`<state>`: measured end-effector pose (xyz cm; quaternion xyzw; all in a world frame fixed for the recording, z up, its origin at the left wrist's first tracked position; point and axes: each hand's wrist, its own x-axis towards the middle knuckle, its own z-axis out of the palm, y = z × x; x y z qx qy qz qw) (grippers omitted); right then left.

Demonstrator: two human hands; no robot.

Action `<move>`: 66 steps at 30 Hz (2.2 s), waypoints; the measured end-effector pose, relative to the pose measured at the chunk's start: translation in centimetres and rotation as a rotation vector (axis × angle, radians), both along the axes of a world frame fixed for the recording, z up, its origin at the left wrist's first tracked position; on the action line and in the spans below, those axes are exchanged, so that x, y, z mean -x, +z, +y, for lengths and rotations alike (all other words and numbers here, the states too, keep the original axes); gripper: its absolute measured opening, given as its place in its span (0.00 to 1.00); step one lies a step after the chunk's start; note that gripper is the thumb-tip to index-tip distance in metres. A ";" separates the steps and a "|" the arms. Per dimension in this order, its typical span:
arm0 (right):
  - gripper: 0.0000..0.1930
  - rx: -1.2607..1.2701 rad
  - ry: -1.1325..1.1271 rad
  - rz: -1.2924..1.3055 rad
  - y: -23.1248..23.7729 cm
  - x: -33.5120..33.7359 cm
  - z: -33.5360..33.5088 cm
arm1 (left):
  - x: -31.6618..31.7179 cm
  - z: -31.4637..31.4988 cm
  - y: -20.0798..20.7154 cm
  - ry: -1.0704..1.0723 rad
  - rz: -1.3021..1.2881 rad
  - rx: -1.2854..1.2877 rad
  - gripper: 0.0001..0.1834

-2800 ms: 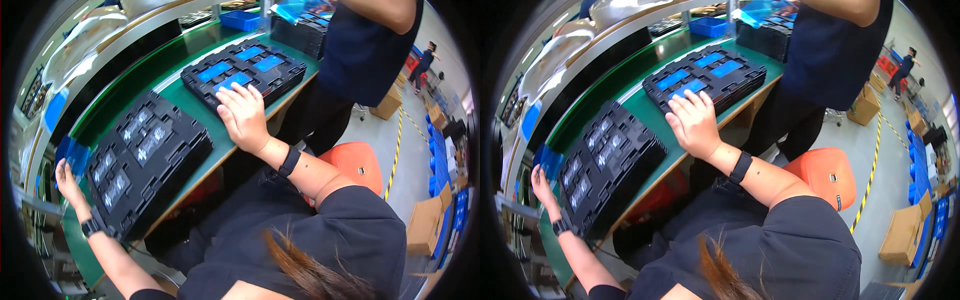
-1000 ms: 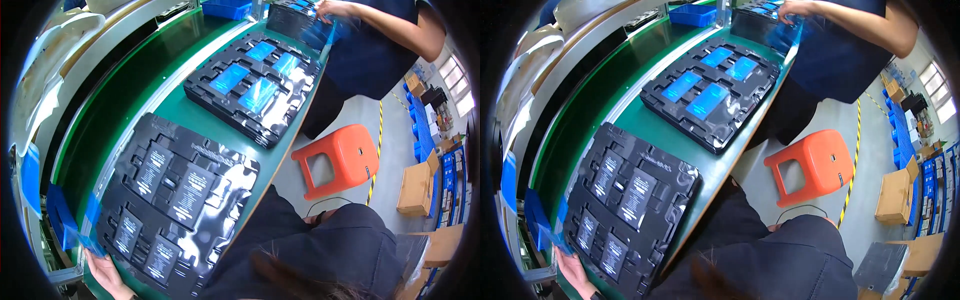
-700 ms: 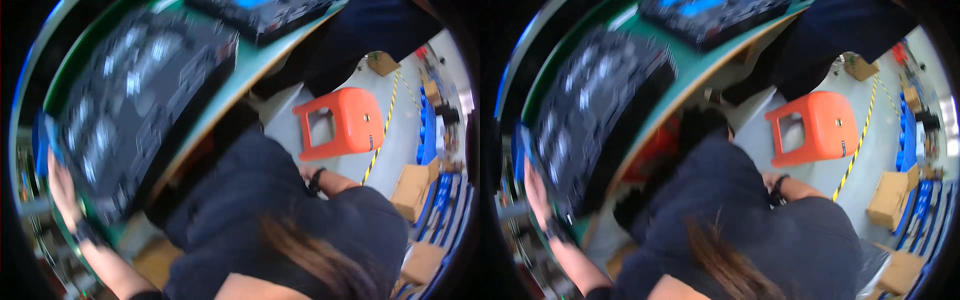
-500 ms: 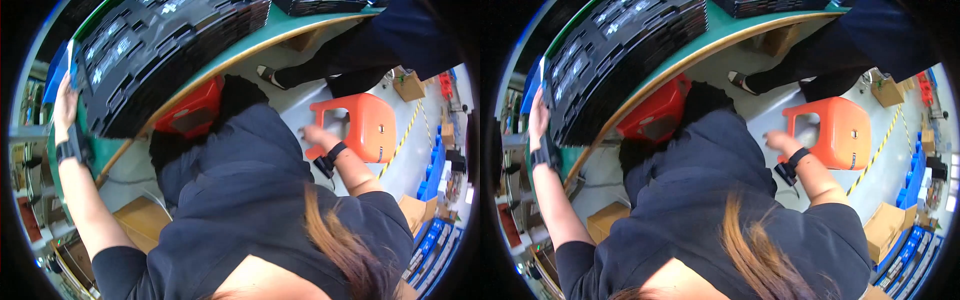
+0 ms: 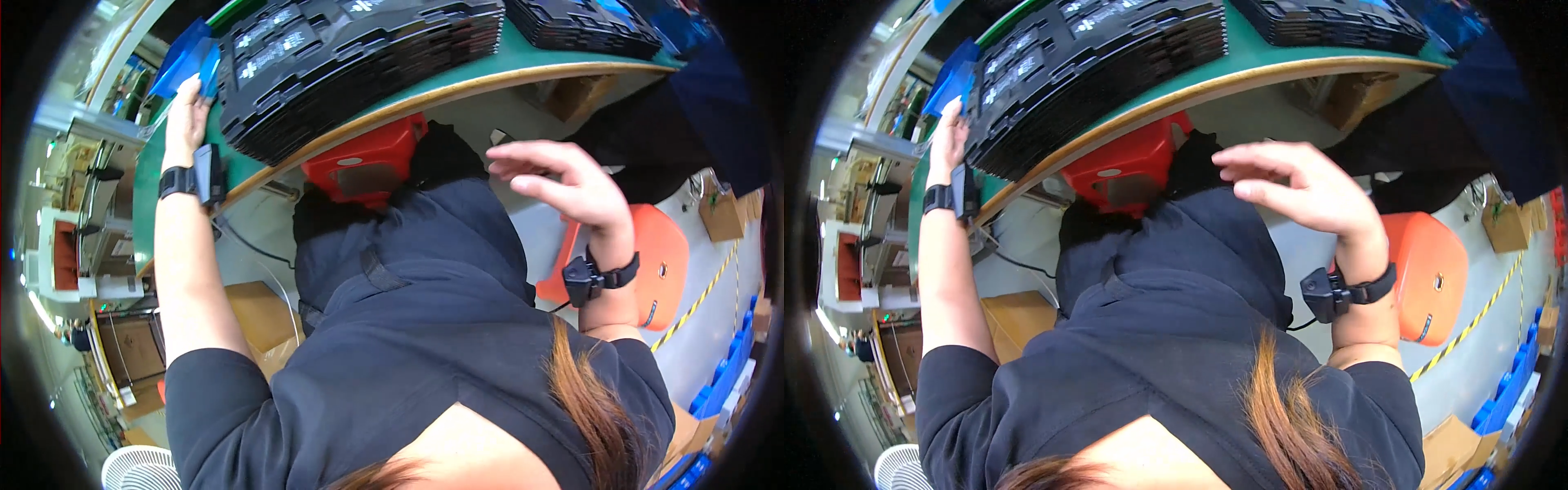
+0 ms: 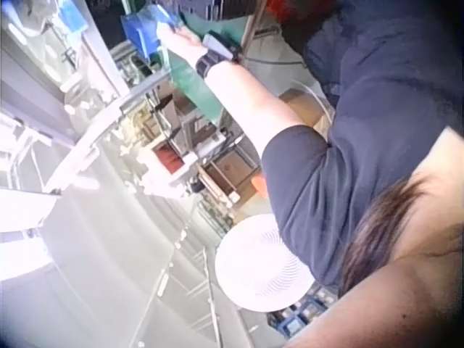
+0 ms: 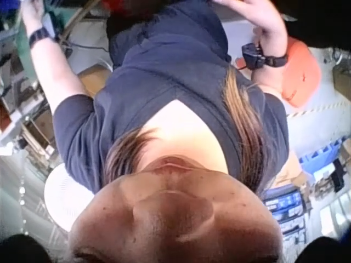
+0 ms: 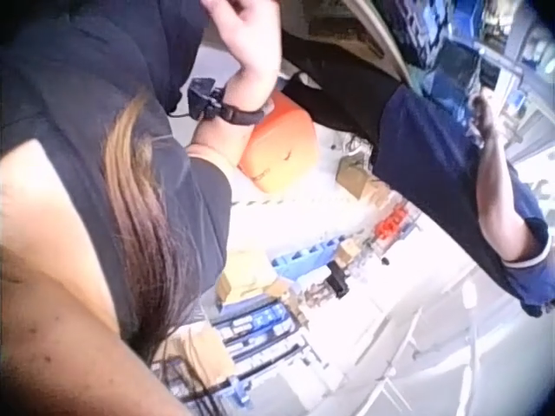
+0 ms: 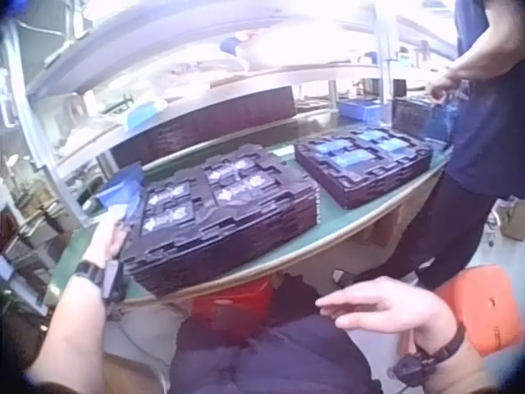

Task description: The recorder applies blue protective film to battery packs arranged in a tray on an assembly line.

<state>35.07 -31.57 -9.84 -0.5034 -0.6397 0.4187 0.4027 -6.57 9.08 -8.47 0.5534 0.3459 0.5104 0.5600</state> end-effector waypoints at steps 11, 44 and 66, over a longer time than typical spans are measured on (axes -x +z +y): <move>0.16 -0.792 -0.560 -0.213 5.5 -0.7 13.7 | -3.1 -3.3 -0.3 0.106 -0.201 0.026 0.18; 0.16 -0.725 -0.799 -0.128 2.2 1.4 14.3 | -6.5 -3.4 -0.5 0.152 0.290 -0.360 0.17; 0.16 -0.765 -0.812 -0.176 1.3 1.6 15.6 | -4.3 -2.7 0.8 0.410 0.333 -0.595 0.17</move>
